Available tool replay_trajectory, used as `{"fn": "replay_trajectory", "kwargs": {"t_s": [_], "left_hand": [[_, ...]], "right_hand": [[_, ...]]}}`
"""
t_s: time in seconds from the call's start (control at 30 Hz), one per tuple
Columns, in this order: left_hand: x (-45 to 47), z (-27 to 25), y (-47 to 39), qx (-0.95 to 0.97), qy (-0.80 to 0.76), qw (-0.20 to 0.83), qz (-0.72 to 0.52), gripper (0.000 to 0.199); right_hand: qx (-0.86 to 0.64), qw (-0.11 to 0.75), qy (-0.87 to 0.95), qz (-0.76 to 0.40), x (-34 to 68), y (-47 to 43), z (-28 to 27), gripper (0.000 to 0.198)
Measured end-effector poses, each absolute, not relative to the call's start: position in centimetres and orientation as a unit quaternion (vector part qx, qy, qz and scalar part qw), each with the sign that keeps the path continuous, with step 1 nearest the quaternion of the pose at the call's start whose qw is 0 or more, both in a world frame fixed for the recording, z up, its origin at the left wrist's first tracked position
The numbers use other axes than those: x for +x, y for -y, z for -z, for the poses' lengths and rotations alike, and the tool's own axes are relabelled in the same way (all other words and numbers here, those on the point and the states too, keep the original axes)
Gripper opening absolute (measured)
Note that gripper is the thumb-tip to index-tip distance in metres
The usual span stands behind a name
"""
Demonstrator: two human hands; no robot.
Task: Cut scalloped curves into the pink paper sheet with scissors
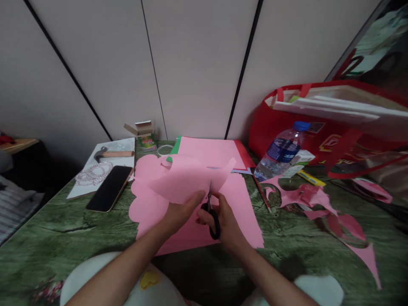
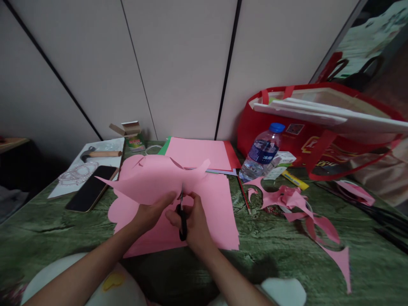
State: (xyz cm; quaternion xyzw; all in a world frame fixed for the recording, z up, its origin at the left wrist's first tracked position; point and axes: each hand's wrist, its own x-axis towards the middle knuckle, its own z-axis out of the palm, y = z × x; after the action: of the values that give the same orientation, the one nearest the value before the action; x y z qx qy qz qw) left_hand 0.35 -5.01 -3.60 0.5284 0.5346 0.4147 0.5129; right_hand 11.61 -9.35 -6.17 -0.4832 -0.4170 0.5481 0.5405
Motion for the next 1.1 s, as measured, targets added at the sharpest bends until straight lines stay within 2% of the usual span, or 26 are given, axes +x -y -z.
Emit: {"fn": "replay_trajectory", "kwargs": {"t_s": [0.17,0.43,1.1], "left_hand": [[0.51,3.36,5.35,0.530,-0.513,0.532,-0.415,0.023],[0.61,3.11,5.44,0.529,-0.519,0.529,-0.414,0.019],[0.33,2.99,5.25,0.522,-0.522,0.540,-0.405,0.026]], "right_hand": [[-0.450,0.566,0.406,-0.559,11.82,9.24,5.86,0.051],[-0.453,0.559,0.405,-0.563,11.78,9.08,5.99,0.050],[-0.492,0.529,0.431,-0.540,11.98,9.16,6.10,0.049]]}}
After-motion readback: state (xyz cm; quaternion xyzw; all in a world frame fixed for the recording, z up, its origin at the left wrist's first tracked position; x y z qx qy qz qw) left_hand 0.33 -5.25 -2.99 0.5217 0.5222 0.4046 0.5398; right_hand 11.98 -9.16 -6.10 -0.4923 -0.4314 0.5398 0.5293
